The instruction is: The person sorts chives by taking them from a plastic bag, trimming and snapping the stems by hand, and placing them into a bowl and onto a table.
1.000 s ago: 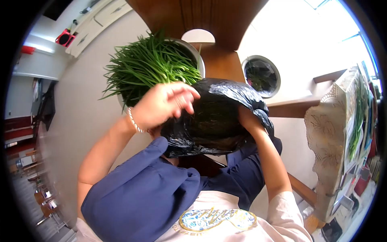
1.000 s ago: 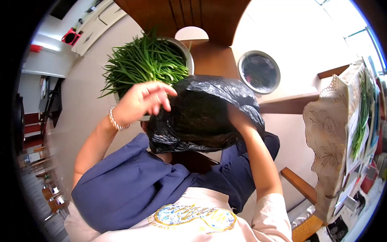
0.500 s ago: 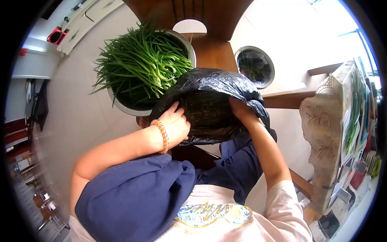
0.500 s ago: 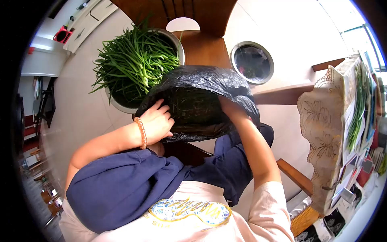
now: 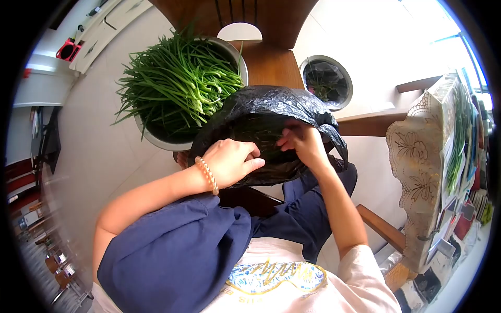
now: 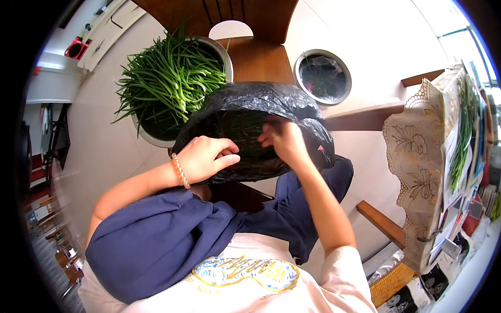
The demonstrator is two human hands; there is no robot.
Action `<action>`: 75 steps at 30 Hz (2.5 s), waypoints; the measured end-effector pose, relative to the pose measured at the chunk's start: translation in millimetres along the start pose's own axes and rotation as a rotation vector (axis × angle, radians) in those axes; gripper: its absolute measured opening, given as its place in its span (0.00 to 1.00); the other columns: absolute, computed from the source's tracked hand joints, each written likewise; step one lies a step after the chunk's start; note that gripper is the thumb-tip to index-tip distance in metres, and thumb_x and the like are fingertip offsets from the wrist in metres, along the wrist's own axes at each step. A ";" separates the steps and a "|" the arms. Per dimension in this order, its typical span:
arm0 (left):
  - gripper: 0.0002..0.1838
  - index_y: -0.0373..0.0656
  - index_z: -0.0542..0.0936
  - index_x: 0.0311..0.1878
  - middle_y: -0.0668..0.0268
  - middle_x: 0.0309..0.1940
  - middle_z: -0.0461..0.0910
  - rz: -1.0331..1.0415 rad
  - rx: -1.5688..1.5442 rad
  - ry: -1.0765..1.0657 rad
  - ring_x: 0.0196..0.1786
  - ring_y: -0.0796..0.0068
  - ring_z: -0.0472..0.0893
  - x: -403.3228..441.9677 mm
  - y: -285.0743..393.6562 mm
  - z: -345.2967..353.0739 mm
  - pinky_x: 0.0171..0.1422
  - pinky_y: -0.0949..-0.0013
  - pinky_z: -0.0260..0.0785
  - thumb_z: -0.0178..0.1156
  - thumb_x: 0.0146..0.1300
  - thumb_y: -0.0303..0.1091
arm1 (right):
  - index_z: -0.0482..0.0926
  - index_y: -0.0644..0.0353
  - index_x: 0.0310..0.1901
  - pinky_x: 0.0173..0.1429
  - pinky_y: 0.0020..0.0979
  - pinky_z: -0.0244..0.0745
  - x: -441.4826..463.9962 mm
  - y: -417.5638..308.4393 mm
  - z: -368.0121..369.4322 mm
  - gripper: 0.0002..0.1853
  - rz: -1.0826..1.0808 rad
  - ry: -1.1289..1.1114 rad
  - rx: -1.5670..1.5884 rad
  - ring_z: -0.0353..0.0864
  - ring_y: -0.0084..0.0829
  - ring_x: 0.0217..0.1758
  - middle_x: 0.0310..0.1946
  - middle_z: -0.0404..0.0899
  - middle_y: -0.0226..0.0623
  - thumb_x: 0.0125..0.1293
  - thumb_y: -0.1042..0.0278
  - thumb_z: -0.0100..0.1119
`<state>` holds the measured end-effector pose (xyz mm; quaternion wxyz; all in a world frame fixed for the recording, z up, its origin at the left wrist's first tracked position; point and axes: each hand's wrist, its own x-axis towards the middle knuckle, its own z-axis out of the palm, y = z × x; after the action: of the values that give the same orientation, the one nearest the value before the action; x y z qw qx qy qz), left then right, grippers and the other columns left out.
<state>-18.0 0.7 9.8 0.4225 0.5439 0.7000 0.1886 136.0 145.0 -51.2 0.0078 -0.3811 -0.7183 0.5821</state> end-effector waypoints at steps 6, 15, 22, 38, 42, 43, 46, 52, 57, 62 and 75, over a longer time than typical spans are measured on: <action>0.19 0.34 0.78 0.36 0.64 0.28 0.81 -0.282 -0.532 -0.190 0.27 0.79 0.77 13.4 -9.7 18.5 0.32 0.75 0.70 0.53 0.61 0.45 | 0.64 0.71 0.54 0.49 0.27 0.70 -35.0 -7.3 36.9 0.20 0.343 -0.133 1.073 0.75 0.29 0.46 0.46 0.75 0.45 0.61 0.74 0.50; 0.18 0.39 0.78 0.37 0.65 0.29 0.81 -0.514 -0.760 -0.337 0.25 0.86 0.74 13.3 -7.6 13.4 0.29 0.82 0.66 0.49 0.65 0.46 | 0.68 0.66 0.51 0.51 0.25 0.67 -44.9 -11.3 56.6 0.17 0.362 -0.020 1.254 0.74 0.25 0.44 0.42 0.77 0.37 0.63 0.69 0.51; 0.15 0.38 0.78 0.32 0.65 0.24 0.80 -0.487 -0.836 -0.348 0.20 0.86 0.72 8.6 -1.5 5.8 0.26 0.83 0.65 0.52 0.63 0.41 | 0.68 0.66 0.51 0.54 0.29 0.65 -30.6 -4.3 48.0 0.18 0.342 0.019 1.198 0.74 0.27 0.44 0.41 0.78 0.38 0.64 0.63 0.50; 0.13 0.30 0.78 0.30 0.61 0.17 0.78 -0.022 -0.696 -0.051 0.18 0.77 0.78 -76.7 55.1 -137.1 0.18 0.83 0.65 0.56 0.60 0.33 | 0.67 0.68 0.54 0.53 0.30 0.68 6.5 56.7 10.0 0.19 0.343 0.298 1.062 0.76 0.33 0.45 0.41 0.77 0.44 0.62 0.70 0.45; 0.15 0.35 0.76 0.34 0.64 0.18 0.77 0.144 -0.740 0.372 0.17 0.82 0.74 -81.6 23.1 -148.7 0.19 0.83 0.60 0.53 0.63 0.41 | 0.72 0.68 0.49 0.49 0.27 0.70 8.9 37.5 5.4 0.17 0.309 0.230 0.827 0.78 0.30 0.40 0.37 0.79 0.43 0.60 0.70 0.46; 0.15 0.35 0.76 0.34 0.64 0.18 0.77 0.148 -0.739 0.372 0.17 0.82 0.74 -78.4 18.0 -148.9 0.19 0.83 0.60 0.53 0.63 0.41 | 0.73 0.67 0.47 0.48 0.28 0.70 13.6 49.3 5.8 0.16 0.193 0.188 0.655 0.78 0.28 0.38 0.35 0.80 0.40 0.58 0.70 0.47; 0.14 0.39 0.76 0.37 0.66 0.20 0.78 0.049 -0.636 0.680 0.19 0.86 0.70 -55.8 -3.4 -143.9 0.22 0.86 0.58 0.52 0.63 0.41 | 0.75 0.67 0.42 0.44 0.30 0.71 26.7 71.7 9.7 0.15 -0.079 0.240 0.165 0.78 0.33 0.34 0.31 0.80 0.39 0.54 0.71 0.51; 0.12 0.41 0.73 0.40 0.60 0.35 0.81 -0.431 -0.973 0.595 0.24 0.85 0.74 -9.7 -77.4 -94.5 0.27 0.85 0.65 0.53 0.63 0.40 | 0.75 0.61 0.44 0.55 0.39 0.65 75.4 92.4 -6.3 0.14 -0.532 0.554 -0.806 0.73 0.45 0.48 0.42 0.75 0.47 0.59 0.67 0.43; 0.21 0.41 0.67 0.52 0.64 0.43 0.77 -0.520 -0.874 0.481 0.36 0.80 0.76 -12.6 -43.9 -87.4 0.37 0.77 0.69 0.54 0.61 0.44 | 0.71 0.63 0.50 0.67 0.42 0.50 87.2 84.3 -6.5 0.18 -0.336 0.468 -1.093 0.64 0.44 0.58 0.52 0.69 0.48 0.61 0.69 0.39; 0.27 0.34 0.64 0.54 0.64 0.35 0.76 -0.424 -0.572 0.541 0.29 0.82 0.73 -17.5 -38.8 -86.7 0.32 0.78 0.66 0.57 0.59 0.43 | 0.66 0.67 0.55 0.68 0.41 0.48 93.5 74.9 -10.9 0.21 -0.403 0.438 -0.929 0.58 0.48 0.63 0.56 0.64 0.54 0.61 0.70 0.38; 0.14 0.39 0.77 0.42 0.58 0.32 0.80 0.256 0.038 -0.011 0.33 0.65 0.80 -1.3 24.0 -36.7 0.40 0.68 0.71 0.56 0.58 0.38 | 0.73 0.66 0.48 0.55 0.38 0.63 31.3 9.0 -31.5 0.18 -0.298 0.132 -0.795 0.71 0.44 0.50 0.44 0.74 0.50 0.54 0.70 0.54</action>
<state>-32.7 14.8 48.7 0.3883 0.6378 0.6261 0.2245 133.0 188.9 -62.1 -0.0099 -0.2827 -0.9320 0.2268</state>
